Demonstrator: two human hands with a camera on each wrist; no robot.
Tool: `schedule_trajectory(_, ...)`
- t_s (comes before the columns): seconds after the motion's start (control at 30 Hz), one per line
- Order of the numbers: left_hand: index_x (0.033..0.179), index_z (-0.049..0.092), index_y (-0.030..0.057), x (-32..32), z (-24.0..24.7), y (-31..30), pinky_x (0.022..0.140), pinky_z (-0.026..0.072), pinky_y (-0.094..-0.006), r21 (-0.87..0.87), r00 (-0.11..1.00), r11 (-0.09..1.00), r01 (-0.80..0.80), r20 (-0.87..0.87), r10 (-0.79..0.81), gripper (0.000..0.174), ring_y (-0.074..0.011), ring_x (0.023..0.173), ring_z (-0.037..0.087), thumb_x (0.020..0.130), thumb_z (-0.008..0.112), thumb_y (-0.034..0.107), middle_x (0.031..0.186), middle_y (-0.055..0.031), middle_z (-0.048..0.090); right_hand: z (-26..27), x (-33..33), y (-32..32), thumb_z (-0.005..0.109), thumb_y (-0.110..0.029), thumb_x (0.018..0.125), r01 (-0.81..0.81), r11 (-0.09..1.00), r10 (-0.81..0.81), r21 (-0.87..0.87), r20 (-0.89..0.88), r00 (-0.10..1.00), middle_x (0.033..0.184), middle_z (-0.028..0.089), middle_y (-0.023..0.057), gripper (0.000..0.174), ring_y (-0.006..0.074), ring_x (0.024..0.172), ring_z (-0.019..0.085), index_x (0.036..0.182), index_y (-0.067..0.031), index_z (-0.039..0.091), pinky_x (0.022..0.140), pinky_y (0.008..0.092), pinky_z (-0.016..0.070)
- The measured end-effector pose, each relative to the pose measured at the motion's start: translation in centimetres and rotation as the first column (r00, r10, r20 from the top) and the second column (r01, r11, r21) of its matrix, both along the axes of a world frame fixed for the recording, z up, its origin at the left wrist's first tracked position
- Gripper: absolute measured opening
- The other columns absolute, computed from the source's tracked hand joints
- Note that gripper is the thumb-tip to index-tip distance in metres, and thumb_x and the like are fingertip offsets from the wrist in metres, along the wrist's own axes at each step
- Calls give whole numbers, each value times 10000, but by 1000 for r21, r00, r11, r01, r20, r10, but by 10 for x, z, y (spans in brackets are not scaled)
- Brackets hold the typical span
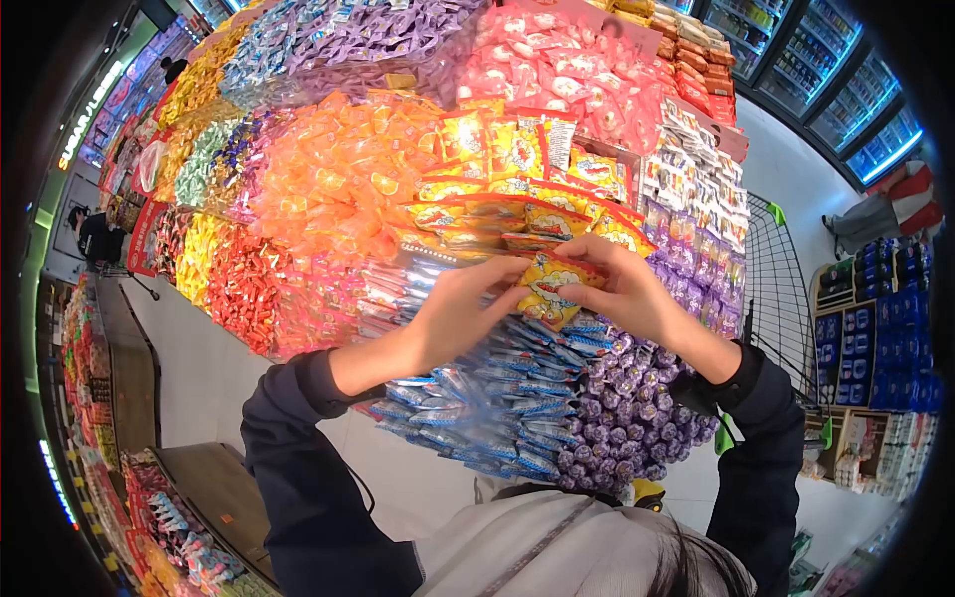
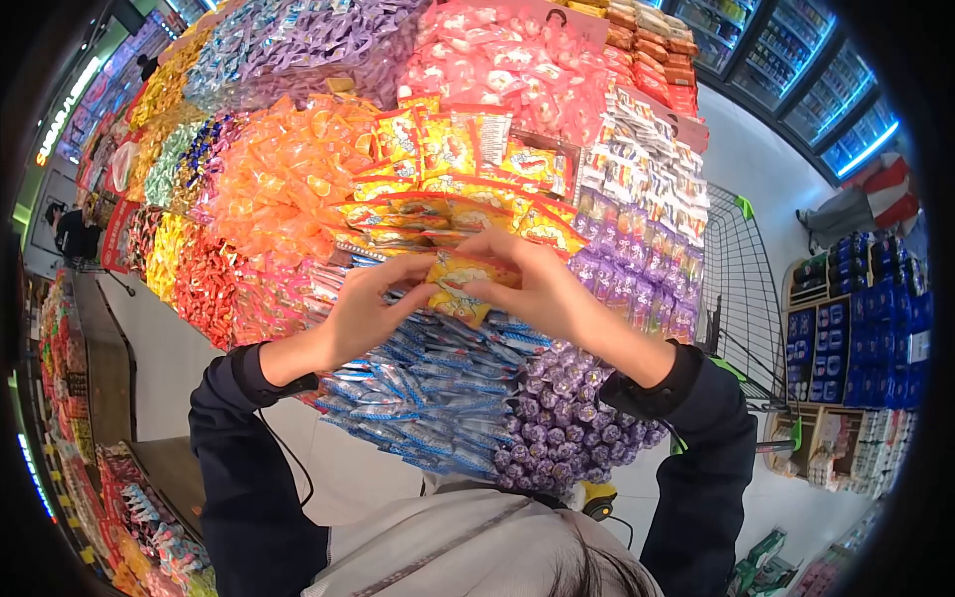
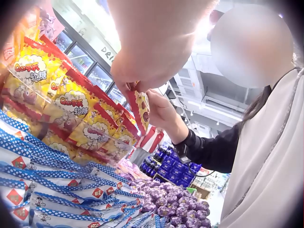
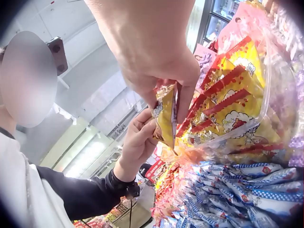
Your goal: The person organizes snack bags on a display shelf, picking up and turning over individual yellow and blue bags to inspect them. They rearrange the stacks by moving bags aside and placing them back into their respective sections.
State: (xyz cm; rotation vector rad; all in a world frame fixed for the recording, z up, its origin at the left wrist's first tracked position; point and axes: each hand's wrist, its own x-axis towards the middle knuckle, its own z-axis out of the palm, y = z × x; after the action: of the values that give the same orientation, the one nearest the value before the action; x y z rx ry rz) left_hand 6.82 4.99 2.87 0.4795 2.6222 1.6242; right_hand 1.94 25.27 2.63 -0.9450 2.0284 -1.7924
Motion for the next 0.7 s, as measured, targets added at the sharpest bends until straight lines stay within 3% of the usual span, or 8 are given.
schedule_trajectory(0.1,1090,543,-14,-2,4,-1,730,491,-265,-135,991,990,41,-119,-57,314,-137,860,609,786,612,18,950,-91,634,9,1,7,598,-11,792,-33,997,32,69,15,999,976,579,67,287,128,942,547,1068,-7,523,802,251,447)
schedule_trajectory(0.23,1053,574,14,-30,35,-13,730,473,-275,-132,969,990,-51,-246,17,277,-159,885,603,784,617,58,945,-92,635,30,-23,17,601,-6,786,127,988,-111,89,-165,980,1031,575,78,303,137,982,534,1076,-7,510,849,277,439)
schedule_trajectory(0.3,1020,595,30,-55,42,-35,735,467,-290,-224,946,966,-130,-320,53,239,-185,871,603,791,611,96,936,-94,636,29,-53,18,593,-26,799,182,976,-197,-116,-133,971,1023,574,74,293,139,944,549,1077,-3,504,789,264,469)
schedule_trajectory(0.37,989,609,36,-86,38,-56,744,462,-306,-374,928,911,-174,-373,24,215,-217,852,604,796,606,129,925,-101,635,48,-74,16,584,-27,807,249,965,-250,-79,0,968,1026,569,74,286,136,893,565,1079,-10,499,715,258,498)
schedule_trajectory(0.47,952,614,30,-116,29,-66,757,456,-332,-601,945,797,-65,-294,-145,196,-269,852,593,788,606,135,903,-121,629,54,-105,-3,601,-47,794,272,959,-280,-76,-152,948,988,581,84,310,135,833,577,1084,-19,496,636,256,507)
schedule_trajectory(0.6,951,605,20,-142,6,-71,770,449,-362,-681,964,728,85,-129,-234,220,-298,863,577,765,617,138,874,-151,616,38,-139,-32,642,-93,749,276,950,-219,147,-315,923,947,589,125,355,158,763,577,1068,-11,509,664,281,494)
schedule_trajectory(0.67,956,603,17,-146,-1,-70,770,449,-368,-707,948,692,148,-98,-303,233,-310,865,569,738,610,100,882,-158,611,25,-149,-45,608,-75,804,249,936,-139,249,-388,911,954,587,55,348,96,726,567,1126,-48,480,544,230,483)
schedule_trajectory(0.7,955,603,17,-147,-1,-68,771,449,-370,-718,943,673,175,-75,-325,235,-313,866,569,731,606,88,883,-160,610,16,-154,-54,609,-70,799,180,962,-106,207,-322,941,956,586,71,344,110,774,565,1123,-42,498,602,245,485)
